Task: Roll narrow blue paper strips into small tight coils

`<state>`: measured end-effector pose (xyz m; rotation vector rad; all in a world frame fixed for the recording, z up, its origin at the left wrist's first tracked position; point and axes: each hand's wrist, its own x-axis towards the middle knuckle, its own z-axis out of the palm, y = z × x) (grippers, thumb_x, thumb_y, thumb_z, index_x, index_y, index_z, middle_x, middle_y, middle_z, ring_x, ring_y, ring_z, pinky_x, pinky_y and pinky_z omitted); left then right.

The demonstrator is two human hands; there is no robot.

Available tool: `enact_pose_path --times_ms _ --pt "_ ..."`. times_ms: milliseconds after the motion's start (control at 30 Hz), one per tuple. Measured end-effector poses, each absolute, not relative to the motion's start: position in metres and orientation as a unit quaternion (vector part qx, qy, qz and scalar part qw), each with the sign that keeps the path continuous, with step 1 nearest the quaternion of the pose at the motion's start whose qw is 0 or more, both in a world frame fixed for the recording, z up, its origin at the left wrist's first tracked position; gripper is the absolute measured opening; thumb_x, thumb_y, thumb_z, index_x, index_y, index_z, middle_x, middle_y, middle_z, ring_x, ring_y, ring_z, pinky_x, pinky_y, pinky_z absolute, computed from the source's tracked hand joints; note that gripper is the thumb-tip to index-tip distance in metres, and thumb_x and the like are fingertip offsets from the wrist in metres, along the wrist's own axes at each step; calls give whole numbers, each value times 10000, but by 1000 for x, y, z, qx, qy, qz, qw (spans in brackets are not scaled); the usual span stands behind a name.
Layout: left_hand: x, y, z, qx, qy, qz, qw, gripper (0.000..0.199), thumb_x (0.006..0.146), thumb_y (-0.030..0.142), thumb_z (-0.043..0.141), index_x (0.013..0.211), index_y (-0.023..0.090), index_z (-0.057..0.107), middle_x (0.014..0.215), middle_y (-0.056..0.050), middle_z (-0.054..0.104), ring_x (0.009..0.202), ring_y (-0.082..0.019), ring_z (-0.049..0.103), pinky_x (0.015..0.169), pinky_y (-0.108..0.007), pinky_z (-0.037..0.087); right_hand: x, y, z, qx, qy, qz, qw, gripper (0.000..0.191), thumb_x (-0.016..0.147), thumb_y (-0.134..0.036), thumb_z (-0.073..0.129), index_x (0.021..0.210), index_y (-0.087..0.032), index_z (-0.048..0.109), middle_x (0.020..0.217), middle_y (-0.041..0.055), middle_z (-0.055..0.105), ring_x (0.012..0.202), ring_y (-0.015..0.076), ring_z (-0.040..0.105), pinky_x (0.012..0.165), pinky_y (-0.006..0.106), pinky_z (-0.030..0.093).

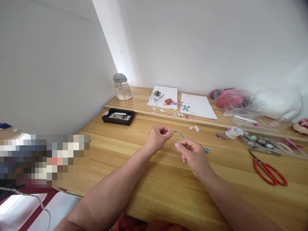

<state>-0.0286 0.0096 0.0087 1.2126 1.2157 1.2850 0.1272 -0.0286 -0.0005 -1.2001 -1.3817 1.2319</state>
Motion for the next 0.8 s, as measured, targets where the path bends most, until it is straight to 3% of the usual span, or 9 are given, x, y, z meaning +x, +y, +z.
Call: enact_pose_path --times_ms 167,267,600,800 --pt "-30 7 5 589 508 445 445 235 683 359 695 723 130 666 644 4 602 559 -84 462 531 -219 336 137 -30 12 -486 -688 280 460 145 814 -322 655 756 -188 661 540 -43 444 503 94 363 485 245 307" --pt "-31 4 4 629 478 399 466 236 700 357 683 740 124 679 642 3 606 564 -83 466 533 -215 337 145 -25 17 -492 -704 225 460 136 816 -315 649 777 -187 676 522 -58 381 496 91 333 493 247 301" --pt "-30 -1 9 616 420 360 561 294 698 407 712 746 121 668 671 -3 595 574 -73 458 539 -212 333 157 -2 6 -505 -666 301 459 206 773 -388 690 767 -183 701 527 -51 456 505 92 340 491 246 292" --pt "-30 -1 14 563 418 381 602 323 676 425 741 739 124 642 591 21 529 529 -64 423 506 -212 304 155 2 -4 -503 -557 481 454 311 675 -460 763 747 -172 674 582 -36 528 479 73 353 436 230 258"
